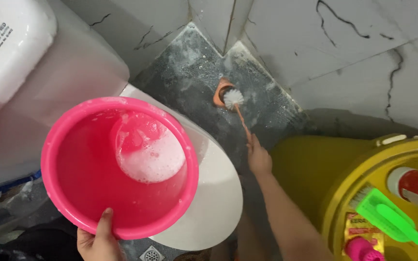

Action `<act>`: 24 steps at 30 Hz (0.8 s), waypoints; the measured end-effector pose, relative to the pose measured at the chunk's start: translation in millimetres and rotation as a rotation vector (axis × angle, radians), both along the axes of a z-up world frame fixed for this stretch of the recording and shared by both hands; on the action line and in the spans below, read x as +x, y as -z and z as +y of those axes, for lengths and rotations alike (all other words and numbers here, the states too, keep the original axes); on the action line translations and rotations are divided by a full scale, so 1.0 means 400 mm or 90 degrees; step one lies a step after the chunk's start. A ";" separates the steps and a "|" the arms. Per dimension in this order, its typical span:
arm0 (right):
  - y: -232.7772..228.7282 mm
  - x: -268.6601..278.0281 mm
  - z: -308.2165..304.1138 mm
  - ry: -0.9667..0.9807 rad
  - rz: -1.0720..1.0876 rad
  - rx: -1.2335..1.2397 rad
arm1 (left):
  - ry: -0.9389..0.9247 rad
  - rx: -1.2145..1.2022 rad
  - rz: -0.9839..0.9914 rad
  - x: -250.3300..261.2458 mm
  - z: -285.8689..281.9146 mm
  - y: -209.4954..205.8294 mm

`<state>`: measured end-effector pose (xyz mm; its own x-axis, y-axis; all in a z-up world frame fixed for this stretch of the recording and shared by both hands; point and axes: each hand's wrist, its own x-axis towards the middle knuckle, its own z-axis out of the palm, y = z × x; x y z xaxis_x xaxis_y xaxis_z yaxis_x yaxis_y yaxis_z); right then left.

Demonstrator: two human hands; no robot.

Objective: Cleaning the toilet and surrounding floor area in a bathroom.

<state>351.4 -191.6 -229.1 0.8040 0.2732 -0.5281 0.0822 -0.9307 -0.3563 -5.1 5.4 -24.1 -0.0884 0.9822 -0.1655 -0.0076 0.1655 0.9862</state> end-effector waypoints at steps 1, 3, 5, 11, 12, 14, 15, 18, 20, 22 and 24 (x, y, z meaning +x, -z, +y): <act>-0.037 0.016 0.026 -0.063 -0.003 -0.038 | 0.002 0.003 -0.011 -0.003 -0.001 0.002; -0.012 0.008 0.000 -0.072 0.033 -0.060 | 0.009 0.002 -0.014 -0.006 0.001 -0.003; 0.076 -0.008 -0.072 -0.081 0.064 -0.082 | 0.017 0.000 -0.022 -0.006 0.001 -0.002; 0.237 -0.106 -0.200 0.079 0.069 0.106 | 0.008 0.015 0.001 -0.022 0.009 0.019; 0.259 -0.118 -0.213 0.120 0.092 0.104 | 0.009 0.010 -0.014 -0.013 0.012 0.011; 0.284 -0.165 -0.254 0.165 0.122 0.097 | 0.012 0.000 -0.021 -0.017 0.005 -0.006; 0.295 -0.173 -0.264 0.163 0.102 0.139 | 0.019 0.014 -0.018 -0.016 0.005 -0.003; 0.223 -0.160 -0.213 0.156 0.085 0.157 | 0.026 0.033 -0.012 -0.006 0.015 -0.005; 0.139 -0.133 -0.185 0.152 0.088 0.121 | 0.026 0.028 -0.007 -0.004 0.006 -0.010; 0.063 -0.082 -0.147 0.107 0.061 0.010 | 0.032 0.008 -0.014 -0.002 0.003 -0.016; -0.009 -0.018 -0.088 0.052 0.015 -0.003 | 0.015 -0.005 -0.029 0.003 0.006 -0.011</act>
<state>344.4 -226.9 -225.5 0.8103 0.2050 -0.5489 -0.0021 -0.9358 -0.3526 -4.0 7.8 -19.8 -0.0570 0.9827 -0.1760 -0.0488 0.1733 0.9837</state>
